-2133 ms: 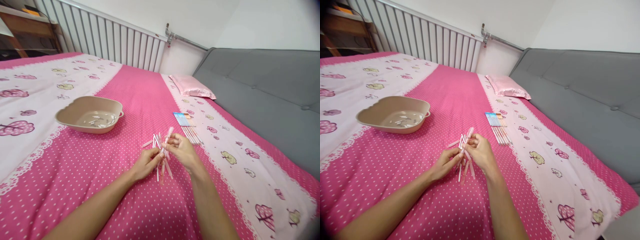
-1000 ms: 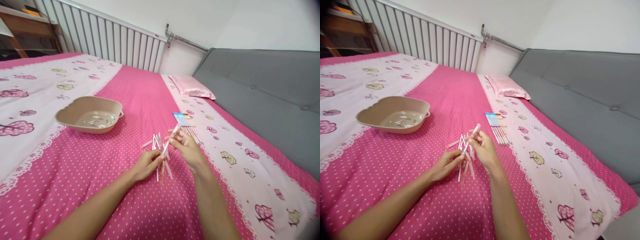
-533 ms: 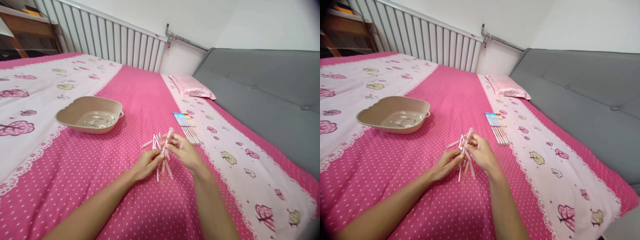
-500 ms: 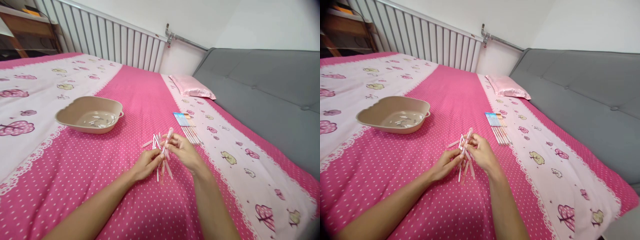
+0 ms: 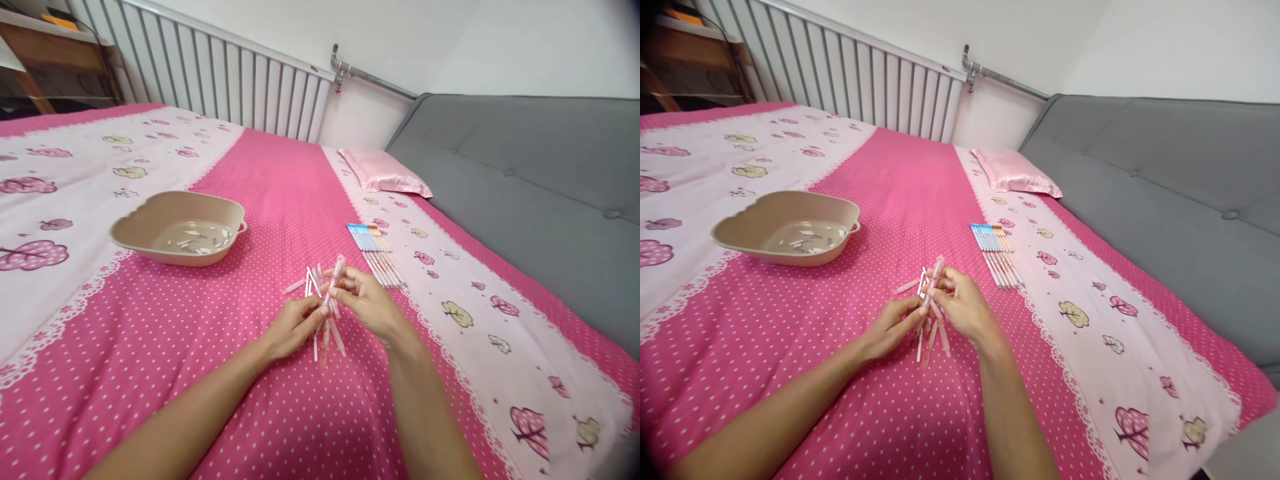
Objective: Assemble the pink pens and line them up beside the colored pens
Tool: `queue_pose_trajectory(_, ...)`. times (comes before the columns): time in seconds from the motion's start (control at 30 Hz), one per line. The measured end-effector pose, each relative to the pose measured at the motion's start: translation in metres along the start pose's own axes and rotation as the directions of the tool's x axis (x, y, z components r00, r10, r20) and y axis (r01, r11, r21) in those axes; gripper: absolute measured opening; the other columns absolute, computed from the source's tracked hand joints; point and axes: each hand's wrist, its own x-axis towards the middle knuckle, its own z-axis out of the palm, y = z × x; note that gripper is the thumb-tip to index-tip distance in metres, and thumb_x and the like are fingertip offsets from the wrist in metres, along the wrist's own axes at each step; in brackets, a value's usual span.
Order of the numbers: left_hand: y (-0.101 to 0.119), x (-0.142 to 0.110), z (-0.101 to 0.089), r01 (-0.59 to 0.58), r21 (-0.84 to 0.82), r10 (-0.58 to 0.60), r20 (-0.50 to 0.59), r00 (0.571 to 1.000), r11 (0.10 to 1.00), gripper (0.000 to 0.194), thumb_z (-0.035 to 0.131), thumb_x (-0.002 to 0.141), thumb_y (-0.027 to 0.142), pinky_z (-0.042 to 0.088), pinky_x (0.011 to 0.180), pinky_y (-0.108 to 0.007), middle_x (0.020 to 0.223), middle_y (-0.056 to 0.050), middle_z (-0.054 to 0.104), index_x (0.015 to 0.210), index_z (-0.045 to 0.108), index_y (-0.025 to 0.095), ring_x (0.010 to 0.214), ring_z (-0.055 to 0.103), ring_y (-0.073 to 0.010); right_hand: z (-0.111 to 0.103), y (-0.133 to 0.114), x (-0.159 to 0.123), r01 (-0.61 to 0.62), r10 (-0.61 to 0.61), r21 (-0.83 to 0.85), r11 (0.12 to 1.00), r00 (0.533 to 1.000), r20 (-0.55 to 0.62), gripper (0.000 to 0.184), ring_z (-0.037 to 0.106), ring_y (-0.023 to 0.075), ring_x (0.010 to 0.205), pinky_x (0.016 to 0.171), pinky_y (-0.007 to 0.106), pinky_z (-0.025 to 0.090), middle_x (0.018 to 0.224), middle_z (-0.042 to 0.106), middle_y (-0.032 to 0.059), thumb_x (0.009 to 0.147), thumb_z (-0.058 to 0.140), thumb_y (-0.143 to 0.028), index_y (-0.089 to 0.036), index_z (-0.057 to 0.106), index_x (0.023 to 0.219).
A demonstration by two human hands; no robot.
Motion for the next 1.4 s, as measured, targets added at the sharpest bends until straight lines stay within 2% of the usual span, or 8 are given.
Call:
queue_pose_trajectory(0.17, 0.001, 0.000, 0.001, -0.007, -0.034, 0.007, 0.013, 1.000, 0.999, 0.038, 0.039, 0.093, 0.043, 0.038, 0.057, -0.024, 0.069, -0.002, 0.059, 0.084, 0.059, 0.012, 0.060, 0.051, -0.0123, -0.001, 0.001, 0.000, -0.002, 0.002, 0.003, 1.000, 1.000, -0.003, 0.026, 0.064, 0.0187, 0.092, 0.085, 0.036, 0.048, 0.097, 0.068, 0.0089, 0.079, 0.059, -0.018, -0.016, 0.058, 0.105)
queue_pose_trajectory(0.37, -0.002, 0.002, 0.004, -0.022, -0.079, 0.022, 0.002, 1.000, 0.997, 0.038, 0.038, 0.093, 0.042, 0.038, 0.056, -0.023, 0.067, -0.001, 0.056, 0.082, 0.058, 0.011, 0.059, 0.050, -0.0116, -0.002, 0.005, 0.001, -0.035, 0.035, 0.008, 0.999, 0.999, -0.022, 0.029, 0.066, 0.0186, 0.085, 0.083, 0.036, 0.050, 0.092, 0.070, 0.0073, 0.076, 0.062, -0.017, -0.017, 0.058, 0.105)
queue_pose_trajectory(0.63, -0.004, 0.002, 0.007, -0.034, -0.017, 0.034, 0.011, 0.999, 0.999, 0.039, 0.035, 0.094, 0.043, 0.040, 0.059, -0.025, 0.067, -0.002, 0.057, 0.079, 0.056, 0.013, 0.061, 0.053, -0.0123, -0.006, 0.009, 0.000, -0.033, 0.032, -0.032, 0.999, 0.999, -0.037, 0.036, 0.066, 0.0213, 0.088, 0.086, 0.040, 0.048, 0.091, 0.069, 0.0074, 0.071, 0.069, -0.026, -0.016, 0.060, 0.104)
queue_pose_trajectory(0.77, -0.004, 0.003, 0.008, -0.033, 0.010, 0.033, 0.020, 0.999, 0.999, 0.040, 0.033, 0.094, 0.043, 0.040, 0.058, -0.025, 0.066, -0.002, 0.057, 0.078, 0.055, 0.014, 0.060, 0.053, -0.0120, -0.006, 0.009, -0.001, -0.018, 0.015, -0.052, 0.999, 0.998, -0.058, 0.037, 0.065, 0.0199, 0.082, 0.082, 0.038, 0.050, 0.085, 0.068, 0.0057, 0.068, 0.073, -0.033, -0.016, 0.061, 0.099)
queue_pose_trajectory(0.93, -0.003, 0.003, 0.007, -0.028, 0.017, 0.027, 0.026, 0.999, 0.999, 0.039, 0.034, 0.094, 0.043, 0.041, 0.060, -0.025, 0.070, -0.002, 0.059, 0.079, 0.055, 0.014, 0.062, 0.054, -0.0119, -0.004, 0.007, -0.001, -0.014, 0.002, -0.114, 0.993, 0.995, -0.100, 0.040, 0.064, 0.0173, 0.072, 0.073, 0.033, 0.051, 0.072, 0.064, 0.0013, 0.062, 0.078, -0.034, -0.016, 0.063, 0.095)
queue_pose_trajectory(1.07, -0.002, 0.003, 0.007, -0.025, 0.010, 0.025, 0.028, 0.999, 1.000, 0.040, 0.034, 0.094, 0.044, 0.041, 0.060, -0.025, 0.068, -0.002, 0.059, 0.077, 0.054, 0.014, 0.062, 0.054, -0.0122, -0.003, 0.007, 0.001, -0.009, -0.007, -0.123, 0.992, 0.991, -0.131, 0.035, 0.062, 0.0151, 0.065, 0.066, 0.031, 0.051, 0.068, 0.063, -0.0001, 0.058, 0.081, -0.033, -0.016, 0.060, 0.081)
queue_pose_trajectory(1.4, -0.004, 0.002, 0.008, -0.017, 0.032, 0.017, 0.005, 1.000, 0.999, 0.039, 0.035, 0.093, 0.045, 0.040, 0.061, -0.026, 0.068, -0.001, 0.057, 0.081, 0.054, 0.014, 0.062, 0.053, -0.0122, -0.002, 0.012, 0.003, -0.004, -0.037, -0.218, 0.976, 0.982, -0.183, 0.035, 0.058, 0.0141, 0.061, 0.060, 0.029, 0.048, 0.065, 0.060, -0.0005, 0.057, 0.080, -0.036, -0.017, 0.056, 0.073)
